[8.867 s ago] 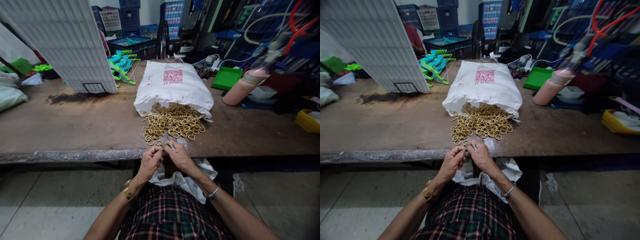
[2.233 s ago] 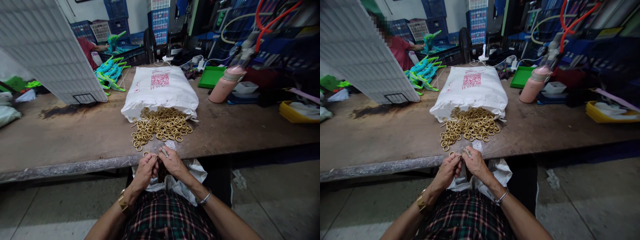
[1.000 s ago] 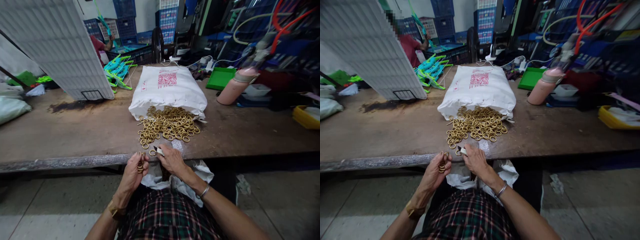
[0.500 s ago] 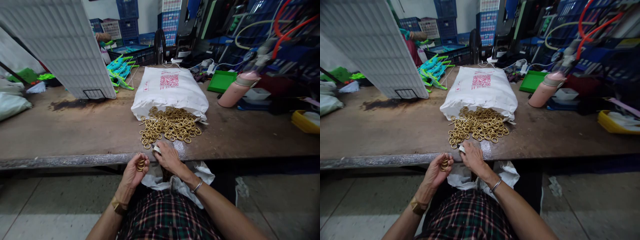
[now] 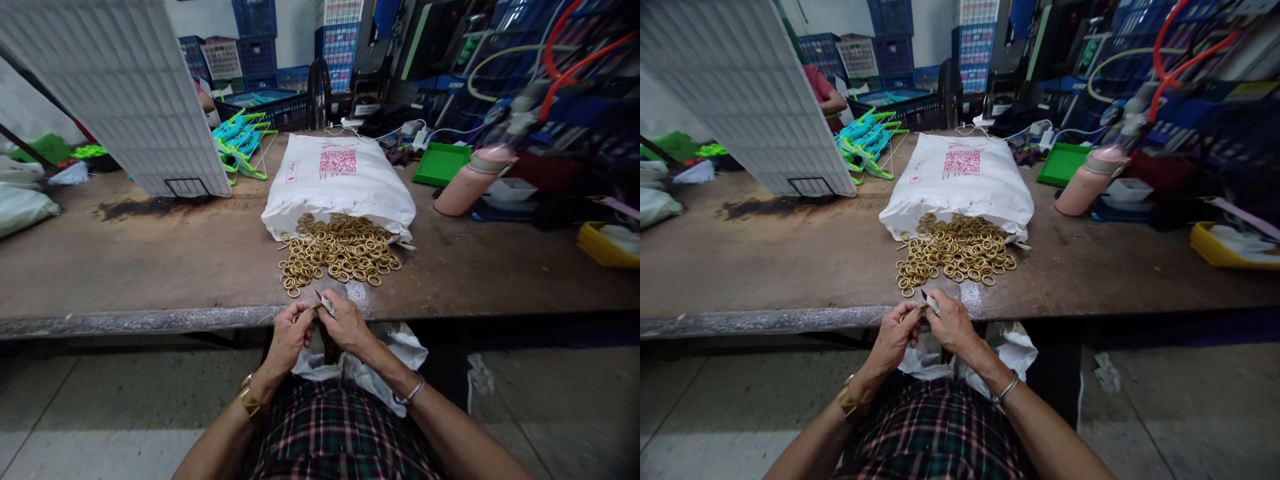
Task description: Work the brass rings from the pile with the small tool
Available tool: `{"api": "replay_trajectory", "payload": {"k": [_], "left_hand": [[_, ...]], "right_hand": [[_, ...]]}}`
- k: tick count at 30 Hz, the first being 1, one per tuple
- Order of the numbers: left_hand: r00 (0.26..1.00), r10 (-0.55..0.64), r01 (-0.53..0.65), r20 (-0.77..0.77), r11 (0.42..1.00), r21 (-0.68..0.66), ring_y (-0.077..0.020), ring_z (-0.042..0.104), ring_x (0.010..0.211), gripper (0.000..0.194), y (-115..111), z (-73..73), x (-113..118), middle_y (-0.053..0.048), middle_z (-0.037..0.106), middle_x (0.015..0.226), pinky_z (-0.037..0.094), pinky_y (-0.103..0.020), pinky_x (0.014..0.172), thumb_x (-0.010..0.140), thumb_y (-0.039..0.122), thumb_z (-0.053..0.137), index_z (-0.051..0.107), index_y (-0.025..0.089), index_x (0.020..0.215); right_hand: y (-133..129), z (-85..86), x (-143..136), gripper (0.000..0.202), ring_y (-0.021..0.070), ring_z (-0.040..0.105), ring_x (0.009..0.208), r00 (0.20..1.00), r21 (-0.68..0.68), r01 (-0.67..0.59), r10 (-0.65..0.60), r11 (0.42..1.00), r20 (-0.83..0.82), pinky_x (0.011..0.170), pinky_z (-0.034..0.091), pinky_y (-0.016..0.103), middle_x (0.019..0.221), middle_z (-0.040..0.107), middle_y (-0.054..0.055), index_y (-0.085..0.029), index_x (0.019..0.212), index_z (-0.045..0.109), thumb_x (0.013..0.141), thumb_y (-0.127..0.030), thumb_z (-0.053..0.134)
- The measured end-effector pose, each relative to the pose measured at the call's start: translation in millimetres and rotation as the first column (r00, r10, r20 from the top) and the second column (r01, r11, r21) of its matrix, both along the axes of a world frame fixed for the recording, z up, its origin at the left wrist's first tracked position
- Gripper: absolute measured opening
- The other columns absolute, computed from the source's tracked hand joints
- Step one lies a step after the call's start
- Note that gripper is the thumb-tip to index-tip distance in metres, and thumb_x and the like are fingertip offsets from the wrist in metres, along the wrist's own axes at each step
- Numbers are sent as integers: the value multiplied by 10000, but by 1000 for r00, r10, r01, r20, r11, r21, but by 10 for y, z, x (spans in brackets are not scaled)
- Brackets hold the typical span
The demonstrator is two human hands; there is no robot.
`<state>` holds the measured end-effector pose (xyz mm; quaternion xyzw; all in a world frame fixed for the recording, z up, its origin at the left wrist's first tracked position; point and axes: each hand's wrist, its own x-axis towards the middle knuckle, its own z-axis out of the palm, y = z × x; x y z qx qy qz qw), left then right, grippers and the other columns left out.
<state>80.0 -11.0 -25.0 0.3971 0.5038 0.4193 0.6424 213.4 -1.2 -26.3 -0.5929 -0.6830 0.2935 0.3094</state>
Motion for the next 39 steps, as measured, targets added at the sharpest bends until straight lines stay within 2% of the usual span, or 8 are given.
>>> {"api": "replay_trajectory", "payload": {"k": [5,9,15,22,31,34,37,39], "left_hand": [[986,7,12,-164,993,113,-48,332,369,277,9,3,-25,77,396,440,287,-173,371,750,427,554,564,152,725],[978,-21,62,-207,979,194,-46,342,379,256,-6,-3,-33,71,399,452,288,-176,386,763,394,548,586,145,720],[997,-74,74,-18,997,17,-41,345,378,320,-4,-24,-34,67,426,510,279,-165,361,740,467,561,540,148,770],[974,-95,117,205,989,-95,-30,343,371,317,11,-1,-20,61,457,551,241,-151,337,723,462,585,501,161,777],[965,-110,138,239,985,-105,-23,343,373,343,-2,14,-2,54,466,566,242,-150,336,716,480,589,483,155,744],[963,-87,115,254,989,-96,-27,358,386,327,-15,19,-2,53,474,576,254,-148,343,720,462,591,463,162,736],[965,-65,88,253,993,-81,-31,366,395,333,-18,26,-9,55,478,582,264,-149,349,711,467,599,452,170,733],[970,-61,77,237,995,-59,-32,365,397,336,-13,24,-15,55,478,583,271,-151,351,712,473,598,453,171,732]], "right_hand": [[12,44,13,151,92,417,564,966,-128,-58,23,990,-259,536,315,199,589,467,-46,-178,712,506,786,-292,440],[28,47,13,280,85,375,517,955,-209,-65,0,976,-296,498,291,206,533,425,-53,-178,616,460,805,-382,423],[50,49,-7,252,80,358,505,959,-209,-38,-23,977,-281,485,272,205,514,408,-60,-178,591,446,783,-342,443],[49,148,-1,228,85,417,522,942,-253,-43,-45,967,-333,521,321,208,531,466,-44,-171,589,458,778,-292,412],[47,102,-3,205,92,456,528,939,-264,-65,-30,962,-342,536,347,208,553,509,-30,-170,623,480,774,-280,396],[52,102,19,201,100,477,546,960,-227,-36,-29,973,-277,550,350,209,571,526,-18,-176,626,472,782,-254,374],[34,106,63,190,105,455,532,998,-115,-3,-5,993,-64,537,319,213,565,518,-17,-186,657,480,799,-230,362],[5,111,88,166,104,426,510,994,-59,-67,72,996,86,522,290,216,556,505,-22,-191,691,496,797,-200,368]]}}
